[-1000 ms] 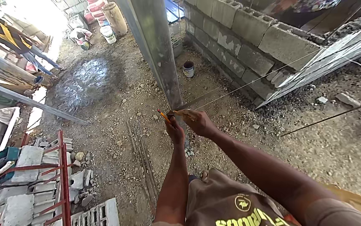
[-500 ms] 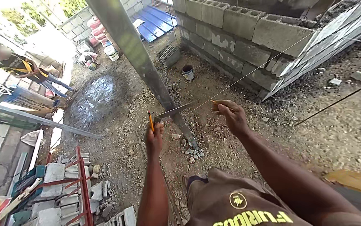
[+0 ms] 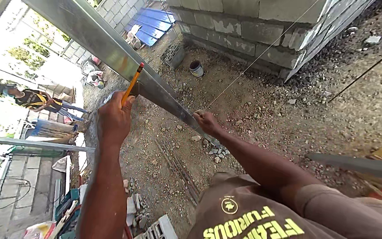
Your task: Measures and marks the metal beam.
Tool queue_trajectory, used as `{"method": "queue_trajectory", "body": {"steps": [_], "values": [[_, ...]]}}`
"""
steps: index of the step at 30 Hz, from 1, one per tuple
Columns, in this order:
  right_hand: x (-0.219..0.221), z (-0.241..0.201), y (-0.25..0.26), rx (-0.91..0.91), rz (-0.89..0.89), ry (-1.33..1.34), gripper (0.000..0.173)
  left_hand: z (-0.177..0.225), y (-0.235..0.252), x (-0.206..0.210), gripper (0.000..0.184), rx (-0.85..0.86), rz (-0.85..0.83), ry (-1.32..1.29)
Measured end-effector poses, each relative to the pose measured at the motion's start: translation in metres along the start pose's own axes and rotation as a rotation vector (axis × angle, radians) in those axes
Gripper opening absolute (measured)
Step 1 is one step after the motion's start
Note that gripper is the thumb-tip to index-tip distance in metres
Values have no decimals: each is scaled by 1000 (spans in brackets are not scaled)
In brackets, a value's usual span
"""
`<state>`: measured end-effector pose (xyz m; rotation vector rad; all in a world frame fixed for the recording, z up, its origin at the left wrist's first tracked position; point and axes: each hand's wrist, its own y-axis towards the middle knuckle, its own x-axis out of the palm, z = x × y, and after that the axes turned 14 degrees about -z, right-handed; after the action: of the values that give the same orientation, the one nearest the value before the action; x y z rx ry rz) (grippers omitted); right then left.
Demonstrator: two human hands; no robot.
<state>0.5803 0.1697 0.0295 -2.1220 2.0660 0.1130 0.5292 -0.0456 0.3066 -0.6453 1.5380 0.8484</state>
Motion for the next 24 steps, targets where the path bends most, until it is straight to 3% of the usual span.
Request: {"method": "queue_trajectory", "body": {"steps": [5, 24], "values": [[21, -12, 22, -14, 56, -9, 33, -2, 2, 7, 46, -2, -2, 21], [60, -7, 31, -85, 166, 525, 34, -14, 12, 7, 50, 72, 5, 79]]}}
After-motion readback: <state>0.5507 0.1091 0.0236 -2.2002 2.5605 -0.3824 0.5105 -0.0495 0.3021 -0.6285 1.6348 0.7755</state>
